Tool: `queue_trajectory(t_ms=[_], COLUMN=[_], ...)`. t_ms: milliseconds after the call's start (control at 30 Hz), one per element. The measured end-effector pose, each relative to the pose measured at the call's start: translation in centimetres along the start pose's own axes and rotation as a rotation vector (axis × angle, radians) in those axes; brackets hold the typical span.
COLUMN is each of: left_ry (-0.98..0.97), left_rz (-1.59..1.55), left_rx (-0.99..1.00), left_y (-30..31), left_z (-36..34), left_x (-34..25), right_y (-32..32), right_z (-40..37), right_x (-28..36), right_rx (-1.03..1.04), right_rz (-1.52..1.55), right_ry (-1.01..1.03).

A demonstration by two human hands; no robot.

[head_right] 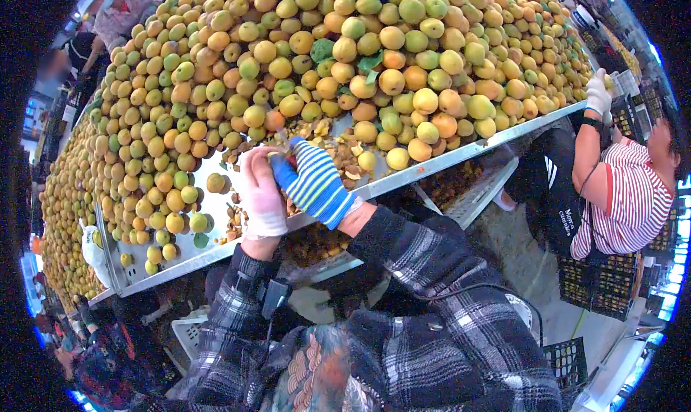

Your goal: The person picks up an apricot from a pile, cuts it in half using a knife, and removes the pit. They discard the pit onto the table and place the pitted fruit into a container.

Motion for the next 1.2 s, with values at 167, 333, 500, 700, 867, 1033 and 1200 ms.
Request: queue_trajectory(t_ms=[167, 333, 500, 700, 867, 1033, 1200], left_ry=[0.048, 0.454, 0.304, 0.312, 0.036, 0.064, 0.243], left_rz=[-0.17, -0.75, -0.562, -0.187, 0.267, 0.202, -0.098], left_rx=[-0.041, 0.047, 0.415, 1.38, 1.527, 1.552, 0.701], left_y=[-0.6, -0.9, -1.0, -5.1, -6.3, -5.0, -2.2], left_z=[-0.4, 0.1, -0.2, -7.3, -11.3, -9.8, -0.2], left_x=[-0.9, 1.2, 0.2, -2.9, 0.4, 0.1, -0.2], right_y=[-0.7, -1.1, 1.7, 4.1, 5.7, 7.8, 6.3], right_z=[-0.3, -0.3, 2.1, 3.9, 5.4, 6.1, 5.2], right_x=[-3.3, -1.9, -4.4, -4.4, -5.0, -5.3, -5.6], right_rx=[0.108, 0.361, 0.189, 0.328, 0.162, 0.061, 0.095], right_rz=[0.867, 1.159, 0.78, 0.109, 0.078, -0.444, -0.226], right_ry=[-0.607, -0.832, -0.739, -0.373, -0.303, -0.162, -0.109])
Point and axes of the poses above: each hand's wrist, its own z-axis towards the middle knuckle, its own y-axis out of the back of the hand, x = y × z, the point moved 7 cm from there along z, towards the middle knuckle
